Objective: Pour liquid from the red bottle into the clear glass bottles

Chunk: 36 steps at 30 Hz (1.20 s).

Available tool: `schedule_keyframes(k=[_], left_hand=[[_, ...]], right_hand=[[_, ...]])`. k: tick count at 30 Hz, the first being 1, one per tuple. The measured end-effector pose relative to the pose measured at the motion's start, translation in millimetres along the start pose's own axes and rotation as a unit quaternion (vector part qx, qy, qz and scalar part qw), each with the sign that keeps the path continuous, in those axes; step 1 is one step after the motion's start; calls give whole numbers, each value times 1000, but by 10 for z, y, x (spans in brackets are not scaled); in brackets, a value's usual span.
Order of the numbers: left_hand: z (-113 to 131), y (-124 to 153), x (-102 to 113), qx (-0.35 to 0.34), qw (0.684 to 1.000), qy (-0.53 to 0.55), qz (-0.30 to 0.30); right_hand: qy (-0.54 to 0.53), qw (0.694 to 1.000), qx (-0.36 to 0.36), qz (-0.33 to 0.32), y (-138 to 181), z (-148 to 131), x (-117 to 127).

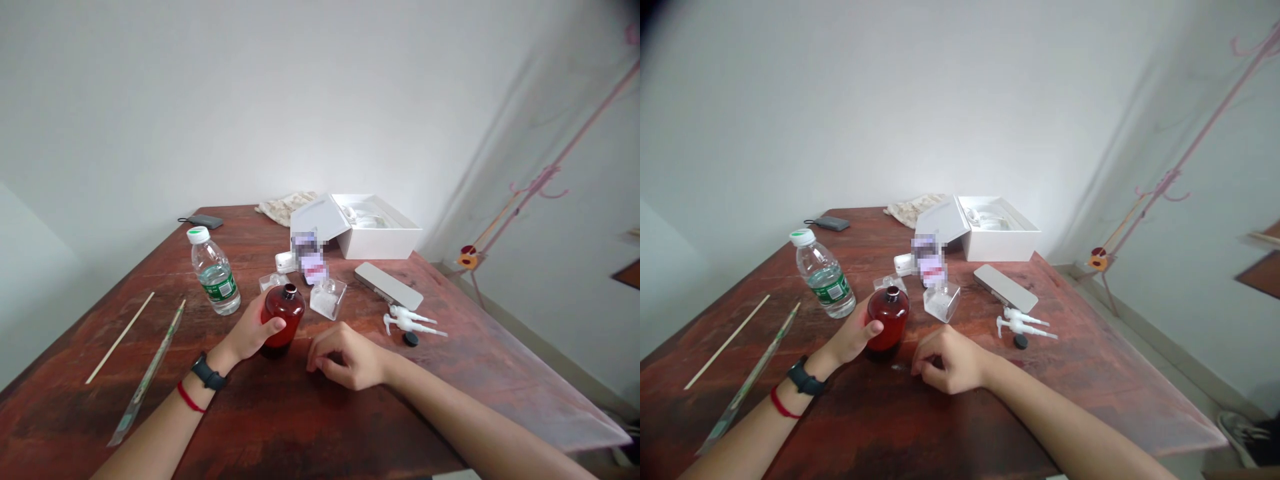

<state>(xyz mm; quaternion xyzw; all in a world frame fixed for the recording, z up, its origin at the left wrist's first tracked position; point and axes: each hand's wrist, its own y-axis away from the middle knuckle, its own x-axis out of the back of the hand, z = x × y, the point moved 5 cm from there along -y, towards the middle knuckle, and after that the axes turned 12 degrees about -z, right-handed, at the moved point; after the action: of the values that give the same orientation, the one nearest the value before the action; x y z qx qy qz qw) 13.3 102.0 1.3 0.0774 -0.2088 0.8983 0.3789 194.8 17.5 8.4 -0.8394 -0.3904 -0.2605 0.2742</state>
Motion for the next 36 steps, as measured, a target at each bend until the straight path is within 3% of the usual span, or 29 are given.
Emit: schedule_keyframes(k=[17,36], left_hand=[[47,-5,-31,-2,1000,12,-10],[89,-15,-61,-35,999,17,-19]], right_hand=[[51,997,-59,0,26,63,14],[23,996,-89,-7,25,62,-24]])
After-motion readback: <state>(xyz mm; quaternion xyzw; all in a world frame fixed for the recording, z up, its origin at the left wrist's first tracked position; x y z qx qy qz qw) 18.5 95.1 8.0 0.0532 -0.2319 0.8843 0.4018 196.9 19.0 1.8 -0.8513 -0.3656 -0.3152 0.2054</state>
